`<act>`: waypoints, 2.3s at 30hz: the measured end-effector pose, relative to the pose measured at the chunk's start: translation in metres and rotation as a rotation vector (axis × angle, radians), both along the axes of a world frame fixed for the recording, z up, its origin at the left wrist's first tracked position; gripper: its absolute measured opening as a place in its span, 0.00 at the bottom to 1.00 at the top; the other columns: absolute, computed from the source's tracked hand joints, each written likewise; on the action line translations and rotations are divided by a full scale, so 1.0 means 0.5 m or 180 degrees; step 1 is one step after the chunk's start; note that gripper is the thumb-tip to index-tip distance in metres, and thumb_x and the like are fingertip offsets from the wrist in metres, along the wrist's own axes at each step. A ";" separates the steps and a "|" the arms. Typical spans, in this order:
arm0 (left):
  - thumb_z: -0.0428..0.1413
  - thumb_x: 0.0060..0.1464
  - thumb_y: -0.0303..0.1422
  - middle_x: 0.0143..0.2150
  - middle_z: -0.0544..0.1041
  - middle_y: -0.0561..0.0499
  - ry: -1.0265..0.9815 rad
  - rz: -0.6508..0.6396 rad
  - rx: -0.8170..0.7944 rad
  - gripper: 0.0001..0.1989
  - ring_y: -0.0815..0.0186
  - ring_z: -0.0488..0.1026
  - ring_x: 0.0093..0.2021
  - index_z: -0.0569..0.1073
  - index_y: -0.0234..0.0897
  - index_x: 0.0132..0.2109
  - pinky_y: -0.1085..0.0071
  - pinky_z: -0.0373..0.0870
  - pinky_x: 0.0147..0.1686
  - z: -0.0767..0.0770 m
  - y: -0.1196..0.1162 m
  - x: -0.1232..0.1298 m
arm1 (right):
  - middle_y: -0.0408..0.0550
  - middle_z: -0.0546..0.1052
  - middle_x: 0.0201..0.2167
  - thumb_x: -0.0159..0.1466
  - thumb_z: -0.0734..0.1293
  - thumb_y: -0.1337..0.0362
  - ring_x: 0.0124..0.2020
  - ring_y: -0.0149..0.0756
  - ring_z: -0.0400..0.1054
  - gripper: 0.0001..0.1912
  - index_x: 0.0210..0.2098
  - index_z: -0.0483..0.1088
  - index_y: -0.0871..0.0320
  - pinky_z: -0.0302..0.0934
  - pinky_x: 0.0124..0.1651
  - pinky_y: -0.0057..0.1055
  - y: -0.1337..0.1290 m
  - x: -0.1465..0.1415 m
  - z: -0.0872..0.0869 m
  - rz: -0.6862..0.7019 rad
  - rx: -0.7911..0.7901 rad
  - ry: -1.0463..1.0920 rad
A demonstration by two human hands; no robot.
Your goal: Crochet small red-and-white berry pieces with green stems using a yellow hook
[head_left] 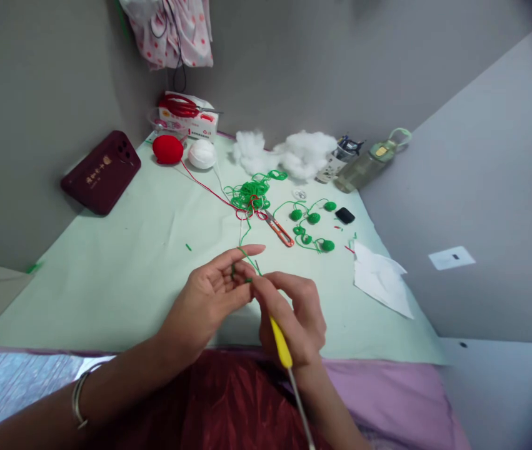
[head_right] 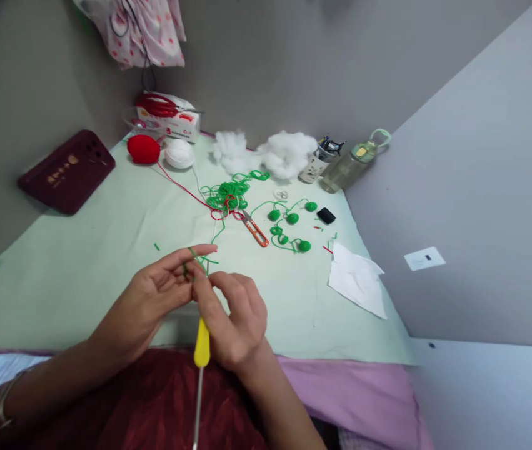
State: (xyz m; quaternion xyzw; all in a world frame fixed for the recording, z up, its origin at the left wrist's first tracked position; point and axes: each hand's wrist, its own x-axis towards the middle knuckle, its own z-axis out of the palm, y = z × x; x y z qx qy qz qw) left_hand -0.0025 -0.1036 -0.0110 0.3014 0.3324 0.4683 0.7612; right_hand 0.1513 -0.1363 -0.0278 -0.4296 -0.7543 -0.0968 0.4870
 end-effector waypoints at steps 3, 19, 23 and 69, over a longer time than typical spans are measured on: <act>0.71 0.54 0.32 0.35 0.78 0.53 -0.0349 -0.0353 -0.0445 0.21 0.72 0.70 0.34 0.83 0.39 0.56 0.75 0.70 0.39 -0.003 0.009 -0.006 | 0.49 0.82 0.40 0.70 0.67 0.73 0.41 0.39 0.77 0.16 0.51 0.79 0.50 0.74 0.40 0.37 0.004 0.000 0.003 0.0098 -0.0263 0.0645; 0.71 0.55 0.32 0.32 0.75 0.54 -0.0350 -0.0456 -0.0309 0.17 0.76 0.61 0.26 0.86 0.39 0.52 0.78 0.64 0.29 -0.003 0.017 -0.009 | 0.49 0.83 0.44 0.69 0.68 0.76 0.43 0.38 0.77 0.20 0.54 0.79 0.49 0.74 0.42 0.38 0.011 0.007 0.011 0.0271 -0.0395 0.0719; 0.70 0.55 0.31 0.37 0.77 0.51 -0.0444 -0.0343 -0.0400 0.11 0.75 0.65 0.29 0.87 0.37 0.46 0.78 0.66 0.31 -0.001 0.026 -0.016 | 0.45 0.81 0.33 0.72 0.65 0.71 0.34 0.35 0.74 0.12 0.44 0.81 0.51 0.70 0.36 0.36 0.020 0.012 0.027 0.0487 -0.0789 0.1905; 0.72 0.54 0.32 0.34 0.76 0.55 -0.0035 -0.0277 0.0066 0.17 0.81 0.59 0.21 0.85 0.44 0.52 0.82 0.57 0.20 0.001 0.009 -0.007 | 0.45 0.83 0.37 0.72 0.66 0.72 0.38 0.35 0.77 0.11 0.45 0.80 0.52 0.73 0.40 0.35 0.022 0.002 0.025 0.0602 -0.0975 0.1693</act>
